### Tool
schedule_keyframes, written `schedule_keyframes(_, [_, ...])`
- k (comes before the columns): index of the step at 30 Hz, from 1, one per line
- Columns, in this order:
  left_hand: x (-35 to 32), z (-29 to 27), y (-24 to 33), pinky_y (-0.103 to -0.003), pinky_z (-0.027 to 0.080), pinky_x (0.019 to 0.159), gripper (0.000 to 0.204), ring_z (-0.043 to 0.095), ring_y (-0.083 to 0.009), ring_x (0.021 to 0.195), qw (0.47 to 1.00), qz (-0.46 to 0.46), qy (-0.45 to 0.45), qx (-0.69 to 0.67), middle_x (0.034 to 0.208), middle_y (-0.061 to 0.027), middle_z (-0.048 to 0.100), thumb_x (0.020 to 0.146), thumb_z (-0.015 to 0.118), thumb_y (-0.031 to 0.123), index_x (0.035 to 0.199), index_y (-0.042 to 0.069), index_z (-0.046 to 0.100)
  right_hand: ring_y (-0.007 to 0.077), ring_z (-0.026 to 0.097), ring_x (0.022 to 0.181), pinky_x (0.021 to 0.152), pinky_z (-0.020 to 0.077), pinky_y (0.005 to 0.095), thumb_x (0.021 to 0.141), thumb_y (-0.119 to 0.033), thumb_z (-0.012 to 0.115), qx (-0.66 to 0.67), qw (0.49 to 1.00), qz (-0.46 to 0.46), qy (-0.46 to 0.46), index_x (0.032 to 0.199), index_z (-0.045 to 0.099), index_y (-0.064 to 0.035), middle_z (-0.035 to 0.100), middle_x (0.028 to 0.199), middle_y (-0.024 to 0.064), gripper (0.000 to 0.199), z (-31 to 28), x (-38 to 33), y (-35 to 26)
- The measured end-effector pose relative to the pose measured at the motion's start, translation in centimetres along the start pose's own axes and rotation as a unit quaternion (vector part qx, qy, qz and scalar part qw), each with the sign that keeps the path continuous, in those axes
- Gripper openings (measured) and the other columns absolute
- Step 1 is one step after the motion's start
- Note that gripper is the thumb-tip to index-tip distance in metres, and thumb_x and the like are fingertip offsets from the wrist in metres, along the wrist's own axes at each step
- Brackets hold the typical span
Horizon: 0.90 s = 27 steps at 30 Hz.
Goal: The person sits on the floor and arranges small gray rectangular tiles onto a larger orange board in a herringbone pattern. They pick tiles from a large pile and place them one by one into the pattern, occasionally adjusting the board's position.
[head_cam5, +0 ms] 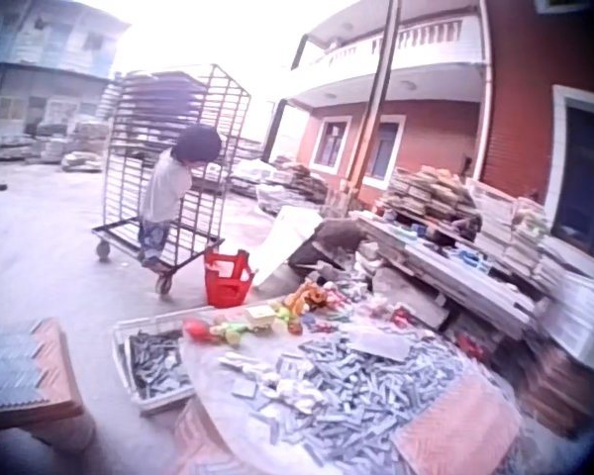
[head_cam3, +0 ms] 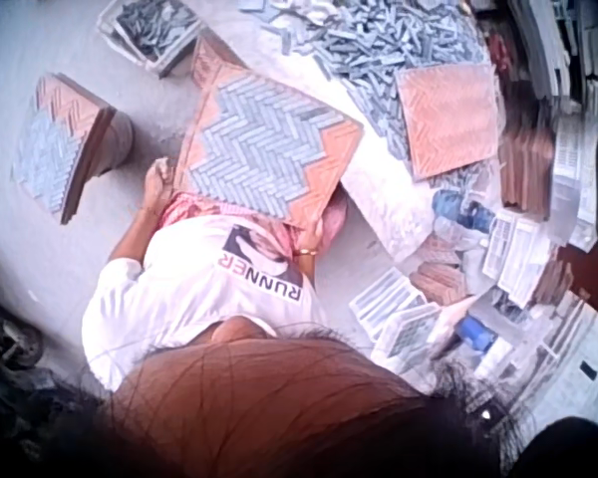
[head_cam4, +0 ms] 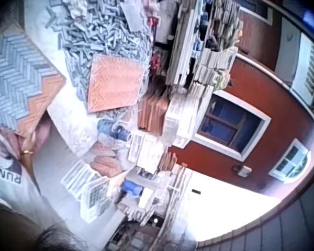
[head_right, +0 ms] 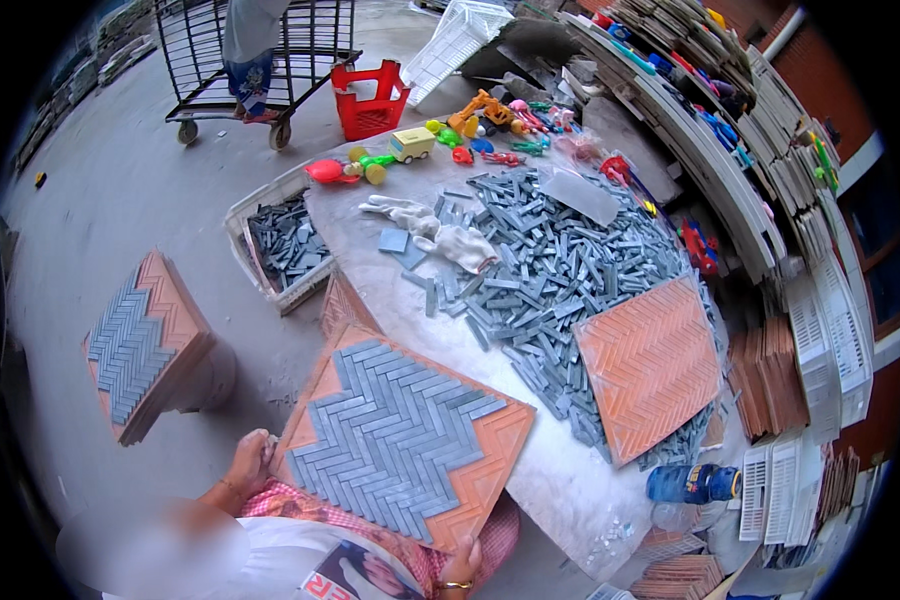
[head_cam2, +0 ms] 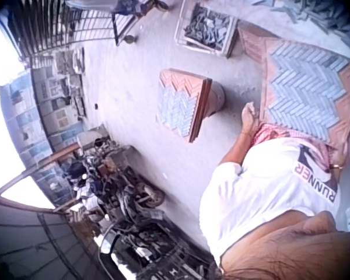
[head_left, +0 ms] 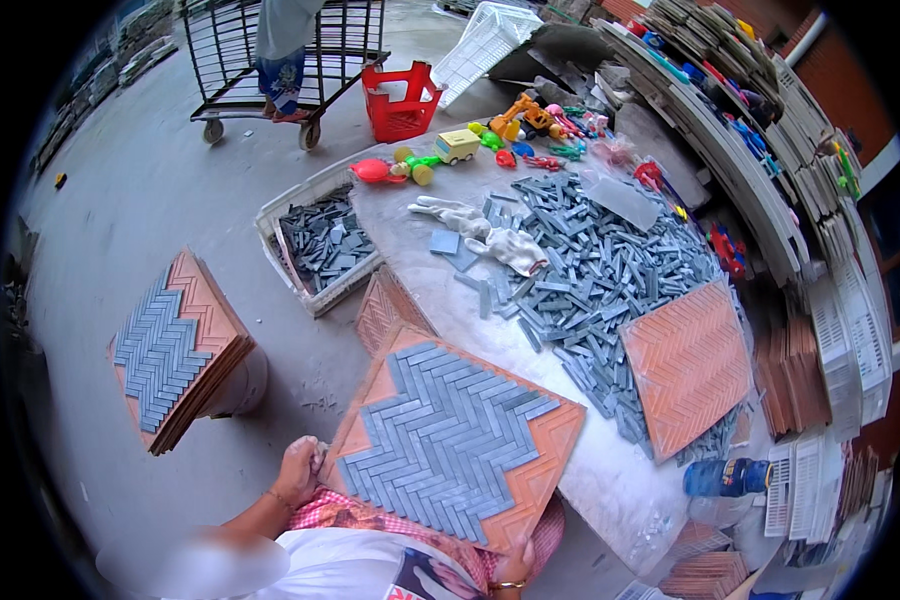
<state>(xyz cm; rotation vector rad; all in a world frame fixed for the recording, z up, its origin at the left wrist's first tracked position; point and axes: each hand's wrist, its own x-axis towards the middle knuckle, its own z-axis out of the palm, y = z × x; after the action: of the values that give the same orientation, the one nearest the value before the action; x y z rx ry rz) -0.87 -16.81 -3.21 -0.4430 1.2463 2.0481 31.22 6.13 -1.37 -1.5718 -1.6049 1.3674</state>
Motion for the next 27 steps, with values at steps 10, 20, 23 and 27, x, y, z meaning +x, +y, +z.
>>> schedule_keyframes(10, [3.2,-8.4,2.8,-0.031,0.044,0.054,0.01,0.057,-0.022,0.06,0.833,0.198,0.067,0.513,0.072,-0.0084,0.061,0.083,0.06,0.014,0.085,0.004,0.059,0.0226,0.057,0.08,0.071,0.0462,0.037,0.092,-0.036,0.048,0.036,0.999,-0.008,0.01,0.103,0.057,0.0064,0.061,0.09,0.0142,0.045,0.7,-0.2,-0.6])
schedule_keyframes(20, [-0.9,5.4,4.6,-0.038,0.047,0.066,0.007,0.057,-0.0301,0.073,0.719,0.374,-0.076,0.581,0.073,-0.0108,0.057,0.072,0.067,0.008,0.078,0.005,0.064,0.0248,0.057,0.08,0.073,0.046,0.0379,0.092,-0.036,0.048,0.008,1.0,-0.018,0.018,0.103,0.057,0.007,0.062,0.088,0.0161,0.045,0.4,0.2,0.5])
schedule_keyframes(23, [-1.4,7.1,4.1,-0.039,0.047,0.067,0.01,0.057,-0.0298,0.077,0.667,0.394,-0.115,0.621,0.077,-0.0094,0.057,0.072,0.068,0.01,0.081,0.006,0.063,0.0258,0.057,0.081,0.074,0.0457,0.0384,0.092,-0.037,0.048,-0.027,0.999,-0.018,0.023,0.104,0.057,0.0075,0.062,0.089,0.0169,0.047,0.4,0.1,0.2])
schedule_keyframes(27, [-0.5,6.9,3.4,-0.04,0.047,0.069,0.011,0.056,-0.0309,0.08,0.641,0.394,-0.116,0.648,0.079,-0.0102,0.056,0.072,0.066,0.011,0.08,0.007,0.06,0.0268,0.058,0.083,0.075,0.0454,0.0387,0.092,-0.038,0.047,-0.033,0.999,-0.017,0.015,0.108,0.056,0.008,0.061,0.091,0.0183,0.05,0.3,-0.2,-0.1])
